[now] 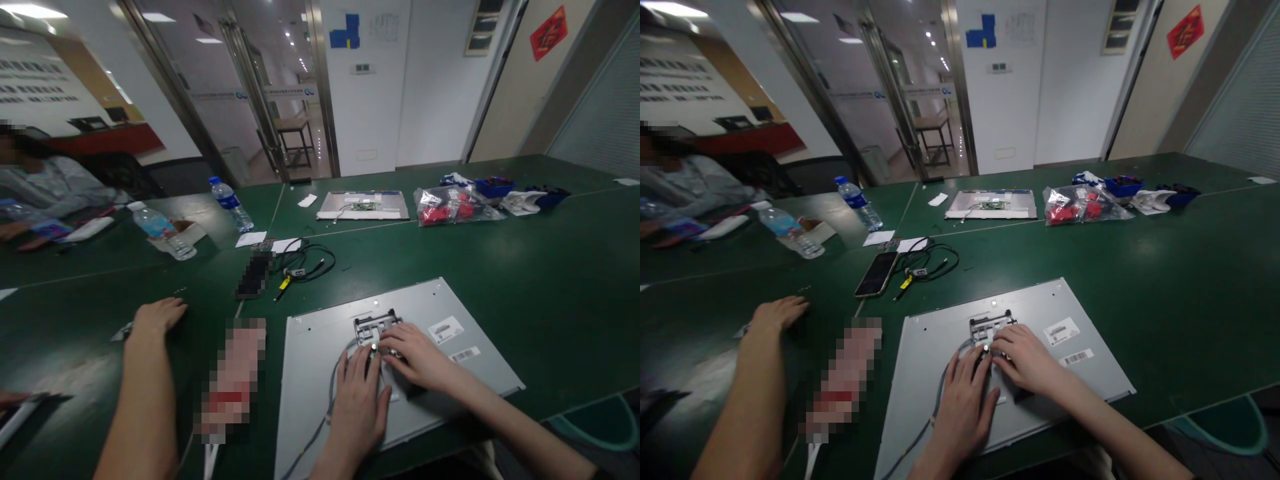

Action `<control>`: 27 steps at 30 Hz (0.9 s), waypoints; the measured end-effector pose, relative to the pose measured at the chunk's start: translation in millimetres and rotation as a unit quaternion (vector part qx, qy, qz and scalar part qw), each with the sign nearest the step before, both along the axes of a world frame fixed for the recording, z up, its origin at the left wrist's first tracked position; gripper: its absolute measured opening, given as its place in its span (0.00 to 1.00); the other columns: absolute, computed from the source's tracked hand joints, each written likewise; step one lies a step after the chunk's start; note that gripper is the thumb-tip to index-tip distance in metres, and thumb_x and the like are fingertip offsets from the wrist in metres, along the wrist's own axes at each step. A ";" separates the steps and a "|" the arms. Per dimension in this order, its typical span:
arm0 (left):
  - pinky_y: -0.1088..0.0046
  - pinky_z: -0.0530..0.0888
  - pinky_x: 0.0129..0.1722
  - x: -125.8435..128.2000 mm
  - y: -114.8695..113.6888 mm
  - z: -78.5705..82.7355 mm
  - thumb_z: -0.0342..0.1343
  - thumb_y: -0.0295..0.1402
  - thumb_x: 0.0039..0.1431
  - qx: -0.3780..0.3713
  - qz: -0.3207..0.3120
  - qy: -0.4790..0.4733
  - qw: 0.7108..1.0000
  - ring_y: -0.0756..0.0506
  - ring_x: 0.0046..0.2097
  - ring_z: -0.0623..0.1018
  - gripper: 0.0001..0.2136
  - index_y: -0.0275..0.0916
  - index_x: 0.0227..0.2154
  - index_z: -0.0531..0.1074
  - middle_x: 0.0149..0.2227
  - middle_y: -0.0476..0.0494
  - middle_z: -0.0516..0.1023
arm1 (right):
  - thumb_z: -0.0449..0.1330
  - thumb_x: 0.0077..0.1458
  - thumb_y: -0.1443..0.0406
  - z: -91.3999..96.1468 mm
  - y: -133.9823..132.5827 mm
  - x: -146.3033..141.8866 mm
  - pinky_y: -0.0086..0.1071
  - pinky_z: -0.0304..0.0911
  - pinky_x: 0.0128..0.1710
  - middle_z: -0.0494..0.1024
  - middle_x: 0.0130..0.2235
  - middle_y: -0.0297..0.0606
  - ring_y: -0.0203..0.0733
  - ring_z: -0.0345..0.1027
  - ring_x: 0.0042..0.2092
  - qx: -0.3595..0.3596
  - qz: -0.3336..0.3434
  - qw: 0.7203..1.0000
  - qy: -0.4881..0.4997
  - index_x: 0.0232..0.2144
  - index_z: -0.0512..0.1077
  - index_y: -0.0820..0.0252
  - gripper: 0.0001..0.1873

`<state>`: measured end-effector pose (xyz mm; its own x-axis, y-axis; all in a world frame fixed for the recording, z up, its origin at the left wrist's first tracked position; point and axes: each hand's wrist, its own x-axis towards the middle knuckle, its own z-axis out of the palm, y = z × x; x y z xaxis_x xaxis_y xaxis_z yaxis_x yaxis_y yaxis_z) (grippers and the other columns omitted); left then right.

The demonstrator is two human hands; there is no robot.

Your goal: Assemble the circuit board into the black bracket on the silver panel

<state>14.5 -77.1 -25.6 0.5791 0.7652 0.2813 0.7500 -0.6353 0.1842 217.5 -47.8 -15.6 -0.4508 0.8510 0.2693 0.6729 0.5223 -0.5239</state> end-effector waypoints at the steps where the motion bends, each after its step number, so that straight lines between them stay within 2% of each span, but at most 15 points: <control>1: 0.48 0.58 0.65 0.5 -0.6 1.3 0.52 0.31 0.62 -0.002 0.003 0.004 1.000 0.36 0.63 0.64 0.25 0.38 0.62 0.60 0.62 0.36 0.65 | 0.57 0.62 0.67 2.7 4.3 2.2 0.42 0.62 0.53 0.76 0.46 0.41 0.46 0.67 0.51 0.001 0.010 1.000 -0.004 0.46 0.73 0.56 0.11; 7: 0.46 0.56 0.65 3.4 -2.3 6.4 0.51 0.31 0.62 -0.005 0.004 0.027 1.000 0.36 0.64 0.62 0.24 0.38 0.61 0.60 0.64 0.35 0.62 | 0.63 0.56 0.69 9.7 30.1 5.3 0.38 0.62 0.47 0.78 0.40 0.39 0.45 0.70 0.44 0.000 0.061 0.998 -0.007 0.44 0.73 0.57 0.12; 14: 0.45 0.57 0.65 7.3 -3.0 12.2 0.52 0.31 0.61 -0.011 0.007 0.034 0.999 0.35 0.64 0.63 0.23 0.38 0.60 0.61 0.63 0.34 0.64 | 0.65 0.50 0.72 -1.6 49.8 6.7 0.34 0.61 0.44 0.79 0.37 0.36 0.44 0.71 0.43 -0.016 0.088 0.996 0.011 0.37 0.75 0.57 0.11; 21: 0.46 0.61 0.63 14.2 -11.2 11.0 0.51 0.29 0.61 -0.015 0.034 -0.014 0.999 0.36 0.61 0.67 0.18 0.39 0.54 0.66 0.59 0.36 0.68 | 0.63 0.48 0.73 -10.0 50.5 4.2 0.36 0.60 0.47 0.79 0.36 0.35 0.43 0.69 0.43 -0.026 0.072 0.996 0.045 0.34 0.75 0.58 0.10; 27: 0.50 0.66 0.61 17.8 -14.2 7.1 0.48 0.27 0.65 0.002 0.011 -0.061 0.998 0.40 0.54 0.73 0.12 0.41 0.48 0.71 0.49 0.42 0.76 | 0.62 0.50 0.74 -15.3 47.2 1.5 0.35 0.59 0.45 0.78 0.33 0.34 0.42 0.69 0.41 -0.036 0.042 0.996 0.066 0.31 0.75 0.58 0.07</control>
<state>32.3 -91.3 -18.5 0.5239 0.7754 0.3525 0.7355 -0.6206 0.2720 219.0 -0.6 -30.9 -0.4862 0.8310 0.2704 0.5509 0.5316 -0.6433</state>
